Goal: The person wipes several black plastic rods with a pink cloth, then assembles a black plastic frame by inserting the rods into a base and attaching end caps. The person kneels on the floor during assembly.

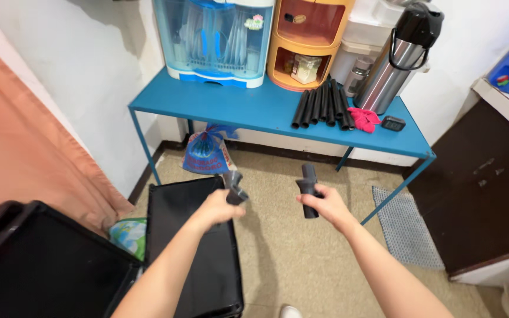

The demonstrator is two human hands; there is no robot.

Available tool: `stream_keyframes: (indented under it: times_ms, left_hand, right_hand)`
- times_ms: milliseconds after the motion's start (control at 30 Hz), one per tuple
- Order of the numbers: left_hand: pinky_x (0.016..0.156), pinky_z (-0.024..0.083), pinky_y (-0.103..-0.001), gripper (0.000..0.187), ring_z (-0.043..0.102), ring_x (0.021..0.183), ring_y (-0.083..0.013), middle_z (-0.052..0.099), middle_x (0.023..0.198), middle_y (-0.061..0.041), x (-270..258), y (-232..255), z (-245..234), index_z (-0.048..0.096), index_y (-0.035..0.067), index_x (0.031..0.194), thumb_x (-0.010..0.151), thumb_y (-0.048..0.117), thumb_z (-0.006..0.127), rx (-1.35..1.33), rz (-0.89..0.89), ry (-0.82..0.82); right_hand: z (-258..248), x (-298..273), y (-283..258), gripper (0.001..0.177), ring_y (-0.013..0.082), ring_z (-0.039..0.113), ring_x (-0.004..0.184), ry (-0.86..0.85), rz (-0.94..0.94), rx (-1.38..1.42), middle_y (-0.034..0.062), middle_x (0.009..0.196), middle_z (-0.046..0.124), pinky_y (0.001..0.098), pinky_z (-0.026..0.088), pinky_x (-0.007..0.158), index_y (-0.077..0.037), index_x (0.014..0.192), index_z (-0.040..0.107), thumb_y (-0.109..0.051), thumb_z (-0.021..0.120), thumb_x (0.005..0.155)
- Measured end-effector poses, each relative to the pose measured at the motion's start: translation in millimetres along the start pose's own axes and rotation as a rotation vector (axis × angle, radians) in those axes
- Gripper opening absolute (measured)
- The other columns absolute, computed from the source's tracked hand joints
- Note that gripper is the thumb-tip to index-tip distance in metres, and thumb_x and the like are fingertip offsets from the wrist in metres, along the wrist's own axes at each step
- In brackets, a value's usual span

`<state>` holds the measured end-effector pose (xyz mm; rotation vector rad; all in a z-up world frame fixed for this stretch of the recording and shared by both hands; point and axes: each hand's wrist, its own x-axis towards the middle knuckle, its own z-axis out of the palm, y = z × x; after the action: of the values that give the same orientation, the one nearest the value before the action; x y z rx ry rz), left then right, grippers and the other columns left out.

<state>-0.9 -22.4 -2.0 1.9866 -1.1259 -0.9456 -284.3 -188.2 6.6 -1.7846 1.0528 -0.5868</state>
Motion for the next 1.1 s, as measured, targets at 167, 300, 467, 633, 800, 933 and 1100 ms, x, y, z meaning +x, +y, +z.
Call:
stream_keyframes:
  times_ms: [167, 300, 467, 633, 800, 933, 1100]
  left_hand:
    - [0.076, 0.055, -0.035, 0.052, 0.071, 0.083, -0.0201, 0.075, 0.088, -0.008, 92.7, 52.9, 19.6, 0.075, 0.007, 0.108, 0.063, 0.031, 0.084, 0.004, 0.073, 0.068]
    - [0.084, 0.056, -0.040, 0.055, 0.073, 0.093, -0.0274, 0.074, 0.097, -0.014, 171.4, 88.2, 31.5, 0.074, 0.009, 0.112, 0.064, 0.033, 0.083, 0.109, 0.017, 0.110]
    - [0.098, 0.053, -0.041, 0.054, 0.066, 0.113, -0.0317, 0.069, 0.115, -0.018, 230.8, 99.7, 39.7, 0.077, 0.009, 0.111, 0.063, 0.032, 0.084, 0.253, 0.069, 0.170]
    - [0.105, 0.050, -0.041, 0.057, 0.059, 0.124, -0.0339, 0.061, 0.129, -0.020, 298.7, 100.7, 26.4, 0.073, 0.011, 0.120, 0.065, 0.026, 0.082, 0.315, 0.085, 0.232]
    - [0.104, 0.051, -0.042, 0.057, 0.061, 0.121, -0.0363, 0.058, 0.130, -0.019, 384.5, 99.7, 6.3, 0.072, 0.013, 0.122, 0.066, 0.020, 0.079, 0.446, 0.067, 0.213]
    - [0.104, 0.050, -0.044, 0.051, 0.055, 0.124, -0.0409, 0.048, 0.139, -0.023, 463.8, 101.6, -6.8, 0.072, 0.013, 0.120, 0.070, 0.018, 0.080, 0.612, 0.058, 0.153]
    - [0.106, 0.048, -0.047, 0.045, 0.051, 0.129, -0.0405, 0.039, 0.149, -0.023, 545.5, 105.8, -14.5, 0.072, 0.013, 0.118, 0.074, 0.017, 0.082, 0.625, 0.017, 0.244]
  right_hand:
    - [-57.2, 87.7, 14.3, 0.042, 0.0126, 0.064, 0.078, -0.055, 0.045, -0.102, 0.0032, 0.082, 0.072, 0.0302, 0.051, 0.074, -0.005, 0.097, 0.078, -0.039, 0.081, 0.073]
    - [-88.2, 163.5, 20.0, 0.042, 0.0133, 0.066, 0.077, -0.107, 0.039, -0.200, 0.0046, 0.081, 0.073, 0.0296, 0.052, 0.076, -0.005, 0.094, 0.080, -0.040, 0.082, 0.071]
    - [-85.7, 236.2, 14.8, 0.046, 0.0158, 0.066, 0.076, -0.137, -0.003, -0.181, 0.0058, 0.081, 0.073, 0.0320, 0.053, 0.074, -0.006, 0.096, 0.079, -0.043, 0.082, 0.069]
    - [-65.1, 303.9, 9.5, 0.055, 0.0281, 0.070, 0.094, -0.152, -0.180, -0.390, 0.0144, 0.103, 0.071, 0.0387, 0.055, 0.084, -0.004, 0.099, 0.078, -0.048, 0.083, 0.066]
    - [-46.7, 383.4, 2.5, 0.063, 0.0363, 0.058, 0.122, -0.148, -0.293, -0.559, 0.0183, 0.140, 0.055, 0.0433, 0.049, 0.099, -0.010, 0.111, 0.075, -0.051, 0.084, 0.064]
    - [-30.9, 453.1, -7.1, 0.063, 0.0392, 0.052, 0.130, -0.144, -0.255, -0.691, 0.0212, 0.145, 0.051, 0.0468, 0.045, 0.107, -0.012, 0.113, 0.076, -0.054, 0.084, 0.066]
    - [-1.2, 526.2, -11.6, 0.061, 0.0389, 0.043, 0.140, -0.096, -0.061, -0.805, 0.0212, 0.155, 0.040, 0.0535, 0.039, 0.112, -0.015, 0.118, 0.074, -0.049, 0.084, 0.068]
